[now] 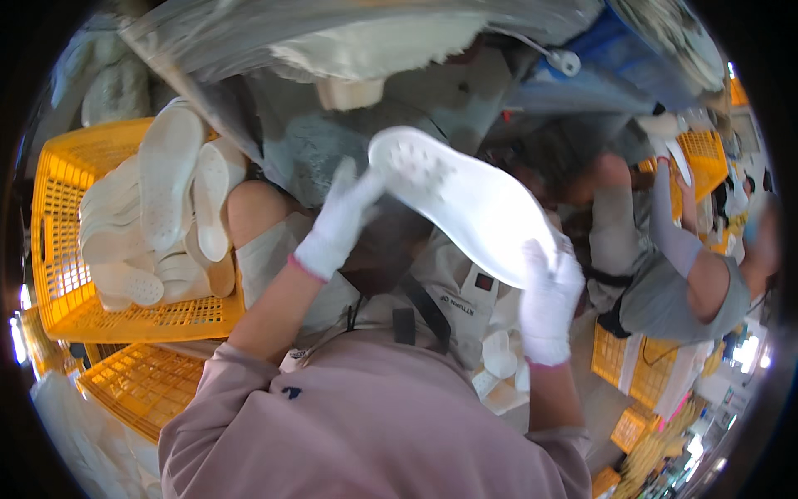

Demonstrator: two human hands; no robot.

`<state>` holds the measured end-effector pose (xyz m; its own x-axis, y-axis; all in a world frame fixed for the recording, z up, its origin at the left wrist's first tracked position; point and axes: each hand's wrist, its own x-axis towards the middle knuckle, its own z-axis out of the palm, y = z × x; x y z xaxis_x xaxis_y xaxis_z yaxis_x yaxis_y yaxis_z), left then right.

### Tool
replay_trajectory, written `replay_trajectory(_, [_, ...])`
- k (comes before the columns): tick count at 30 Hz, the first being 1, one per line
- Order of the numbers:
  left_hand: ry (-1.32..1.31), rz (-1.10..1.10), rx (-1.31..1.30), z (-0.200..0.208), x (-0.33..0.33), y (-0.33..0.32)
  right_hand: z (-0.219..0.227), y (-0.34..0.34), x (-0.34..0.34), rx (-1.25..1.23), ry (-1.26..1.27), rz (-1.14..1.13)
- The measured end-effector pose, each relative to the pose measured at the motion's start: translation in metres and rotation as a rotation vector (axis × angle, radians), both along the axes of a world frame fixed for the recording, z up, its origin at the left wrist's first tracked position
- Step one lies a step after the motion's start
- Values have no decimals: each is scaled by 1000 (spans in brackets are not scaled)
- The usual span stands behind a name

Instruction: The person sits on the floor and repeatedly picks white slipper soles from a large sack, wipes or inspects them, and places them into a yellow basket. The process is continuous and repetitive throughout the clip.

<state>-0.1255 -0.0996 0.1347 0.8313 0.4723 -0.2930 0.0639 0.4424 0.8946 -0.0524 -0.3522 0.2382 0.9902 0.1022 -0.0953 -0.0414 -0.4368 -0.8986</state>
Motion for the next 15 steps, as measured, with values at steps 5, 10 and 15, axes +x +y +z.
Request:
replay_trajectory(5, [-84,82,-711,-12,87,-45,-19,8,-56,-169,-101,298])
replay_trajectory(10, [-551,-74,-744,-43,155,-15,-16,54,-3,-8,-173,173])
replay_trajectory(15, [-113,55,-466,-91,163,61,-51,109,95,-348,-700,538])
